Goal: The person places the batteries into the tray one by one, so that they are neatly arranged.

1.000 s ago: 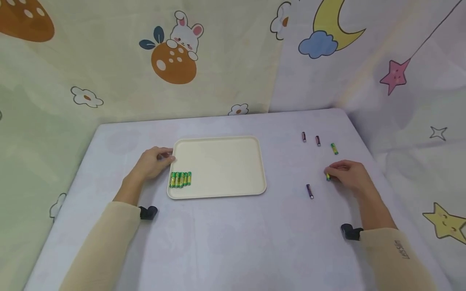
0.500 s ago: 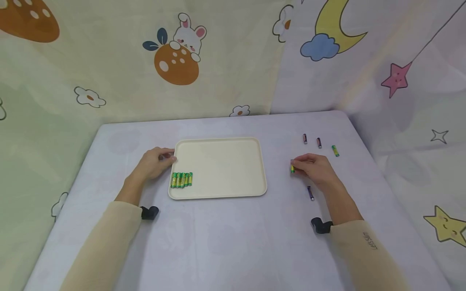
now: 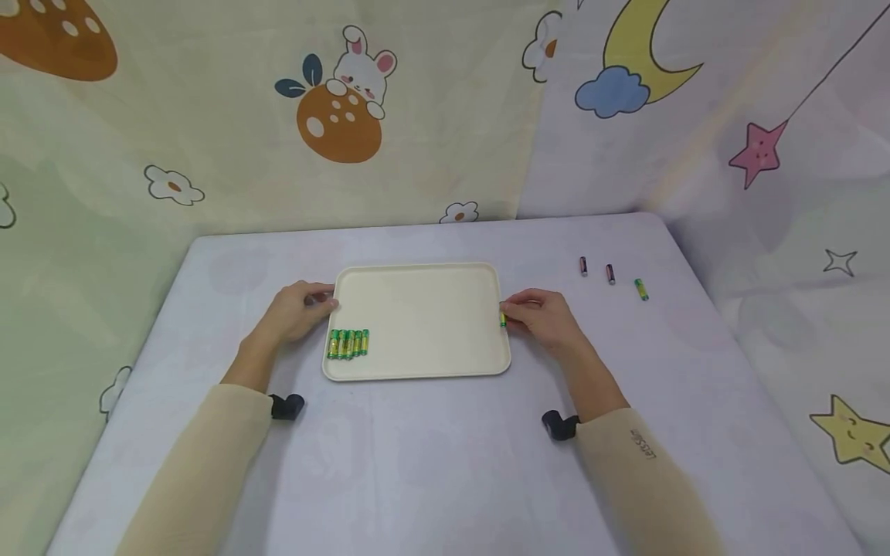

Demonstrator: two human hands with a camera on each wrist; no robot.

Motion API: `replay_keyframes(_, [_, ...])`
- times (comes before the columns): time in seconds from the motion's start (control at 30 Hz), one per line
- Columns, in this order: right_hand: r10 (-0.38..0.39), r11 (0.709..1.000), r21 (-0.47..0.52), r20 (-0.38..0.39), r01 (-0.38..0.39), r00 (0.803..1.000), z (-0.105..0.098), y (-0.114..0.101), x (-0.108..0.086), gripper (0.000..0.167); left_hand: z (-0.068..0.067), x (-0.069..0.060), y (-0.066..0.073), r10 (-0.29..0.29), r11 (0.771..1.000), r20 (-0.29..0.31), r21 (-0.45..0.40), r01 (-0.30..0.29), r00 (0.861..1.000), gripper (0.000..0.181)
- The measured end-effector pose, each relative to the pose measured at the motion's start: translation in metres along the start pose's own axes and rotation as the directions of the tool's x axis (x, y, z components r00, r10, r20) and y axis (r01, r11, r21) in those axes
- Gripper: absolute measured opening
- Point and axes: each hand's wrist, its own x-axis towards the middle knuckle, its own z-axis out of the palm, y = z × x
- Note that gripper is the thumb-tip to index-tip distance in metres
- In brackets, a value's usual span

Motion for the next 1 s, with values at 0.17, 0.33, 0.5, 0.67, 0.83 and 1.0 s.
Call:
replay_keyframes(0.17, [-0.029, 0.999, 0.030, 0.030, 0.028, 0.999, 0.035, -0.006, 0.010, 0.035, -0.002, 0.001, -0.004, -0.003, 1.000, 0.003, 0.011, 0.003, 1.000, 0.048])
replay_keyframes(0.33, [-0.008, 1.000, -0.002, 0.061, 0.008, 0.998, 0.067, -0.016, 0.014, 0.032, -0.003, 0.001, -0.005, -0.004, 1.000, 0.012, 0.006, 0.004, 1.000, 0.047])
replay_keyframes(0.5, [-0.003, 0.996, -0.084, 0.069, 0.008, 0.998, 0.093, -0.024, 0.018, 0.030, 0.000, 0.003, -0.003, 0.007, 1.000, 0.012, -0.004, -0.006, 1.000, 0.048])
replay_keyframes(0.67, [0.031, 0.997, -0.075, 0.138, -0.021, 0.990, 0.122, -0.034, 0.022, 0.027, 0.000, 0.003, -0.002, 0.002, 1.000, 0.008, -0.009, -0.001, 1.000, 0.048])
replay_keyframes(0.83, [0.029, 0.996, -0.087, 0.152, -0.016, 0.988, 0.146, -0.039, 0.023, 0.022, 0.000, 0.005, 0.000, -0.001, 1.000, 0.007, -0.001, 0.001, 1.000, 0.048])
replay_keyframes(1.0, [0.030, 0.991, -0.134, 0.165, -0.008, 0.986, 0.166, -0.040, 0.024, 0.021, -0.001, 0.004, -0.001, -0.016, 1.000, 0.014, 0.006, 0.016, 1.000, 0.047])
